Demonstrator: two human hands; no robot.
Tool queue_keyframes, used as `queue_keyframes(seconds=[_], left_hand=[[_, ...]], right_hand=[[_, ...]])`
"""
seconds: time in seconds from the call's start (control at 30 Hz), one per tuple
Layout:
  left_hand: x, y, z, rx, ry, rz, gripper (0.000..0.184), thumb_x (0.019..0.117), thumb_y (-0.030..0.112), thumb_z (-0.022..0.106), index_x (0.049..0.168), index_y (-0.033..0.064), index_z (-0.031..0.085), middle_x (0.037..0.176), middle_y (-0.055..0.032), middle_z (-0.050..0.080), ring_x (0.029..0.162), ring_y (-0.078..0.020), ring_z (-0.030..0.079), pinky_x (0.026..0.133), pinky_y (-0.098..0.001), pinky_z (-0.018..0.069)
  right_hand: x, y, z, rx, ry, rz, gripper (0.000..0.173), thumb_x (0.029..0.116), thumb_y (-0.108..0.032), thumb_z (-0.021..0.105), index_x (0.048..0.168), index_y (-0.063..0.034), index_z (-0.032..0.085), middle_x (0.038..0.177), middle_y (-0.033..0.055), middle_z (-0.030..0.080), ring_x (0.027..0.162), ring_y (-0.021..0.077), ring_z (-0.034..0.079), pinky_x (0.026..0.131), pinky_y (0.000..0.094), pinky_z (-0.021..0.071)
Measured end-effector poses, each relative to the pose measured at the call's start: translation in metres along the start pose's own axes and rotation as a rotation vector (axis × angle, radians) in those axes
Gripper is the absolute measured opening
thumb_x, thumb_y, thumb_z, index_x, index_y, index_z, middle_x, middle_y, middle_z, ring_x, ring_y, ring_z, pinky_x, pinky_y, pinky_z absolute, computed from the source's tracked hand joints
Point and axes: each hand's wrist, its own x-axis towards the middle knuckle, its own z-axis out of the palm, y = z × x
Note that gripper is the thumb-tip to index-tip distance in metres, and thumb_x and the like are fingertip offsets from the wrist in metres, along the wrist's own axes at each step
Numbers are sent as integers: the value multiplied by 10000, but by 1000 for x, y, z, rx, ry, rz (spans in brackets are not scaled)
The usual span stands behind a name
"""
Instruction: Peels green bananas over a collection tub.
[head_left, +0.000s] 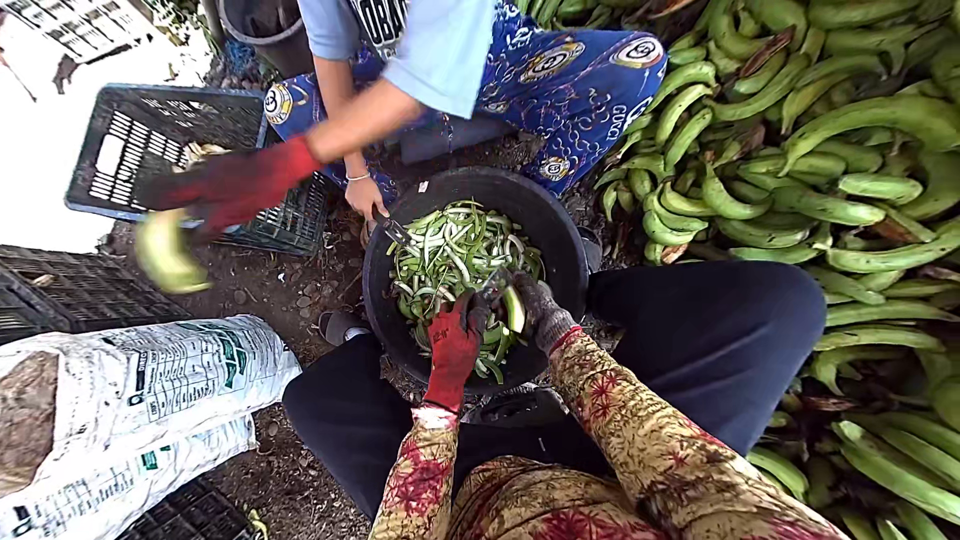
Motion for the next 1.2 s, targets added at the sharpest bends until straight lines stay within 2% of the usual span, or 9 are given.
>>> queue_keyframes(seconds=[0.07,0.17,0.3,0.43,0.5,0.63,0.73,0.9,1.2], left_hand=[[-17,3,7,44,38,137,456,1008,397,495,1389,200,647,1219,-200,679,1100,-414,652,905,-628,506],[-31,1,13,124,143,226,520,995,525,437,1337,227,691,1178,-174,701,1065,-412,664,849,-619,514],[-16,2,11,63,89,65,447,1009,363,498,1388,180,649,1215,-226,671,1088,-432,650,898,-626,504],[14,4,-2,-16,-19,-146,421,1069,318,463,1440,169,593,1285,-227,647,1153,-402,639,979,-596,493],[25,0,-8,-43,-61,-210,430,1093,359,421,1447,174,582,1297,-200,660,1206,-371,628,1030,-587,472],[22,-5,-11,-110,-15,-140,421,1087,316,434,1446,153,579,1330,-173,652,1249,-342,608,1067,-563,457],[2,-4,-6,-127,-15,33,455,1058,372,437,1403,139,621,1217,-178,685,1104,-337,663,954,-553,521],[-34,-5,-4,3,-40,265,490,1035,468,407,1351,208,677,1147,-149,702,1045,-341,673,878,-564,535],[-18,-3,0,102,141,123,427,980,326,543,1366,194,667,1194,-209,682,1079,-432,652,870,-622,510]], right_hand=[[0,-7,-5,104,-17,30,434,1086,-466,369,1227,-99,553,919,56,618,764,144,613,687,331,550],[2,-11,-3,180,-5,58,409,1064,-467,399,1136,-100,564,838,50,616,675,139,619,611,299,557],[-2,1,14,9,72,-71,398,1084,-432,418,1220,-88,565,885,69,618,724,162,609,636,350,542],[-18,10,16,-700,-2,-334,412,1110,-264,396,1434,-47,529,1245,178,655,1104,230,648,978,430,528],[-28,8,15,-826,-69,-296,429,1104,-321,400,1401,-57,562,1221,164,666,1054,223,666,921,425,553],[-21,5,7,-251,-77,-16,399,1074,-375,494,1357,-106,578,1042,101,698,731,184,672,559,308,551],[-8,0,1,9,-18,-19,348,1087,-351,444,1209,-61,594,850,101,668,649,181,643,560,324,560],[3,-6,-11,215,-219,21,447,1083,-438,330,1260,-127,598,901,35,664,688,99,645,597,222,556],[2,25,1,85,-370,-90,365,1108,-346,325,1250,-123,576,867,2,645,727,73,630,653,241,558]])
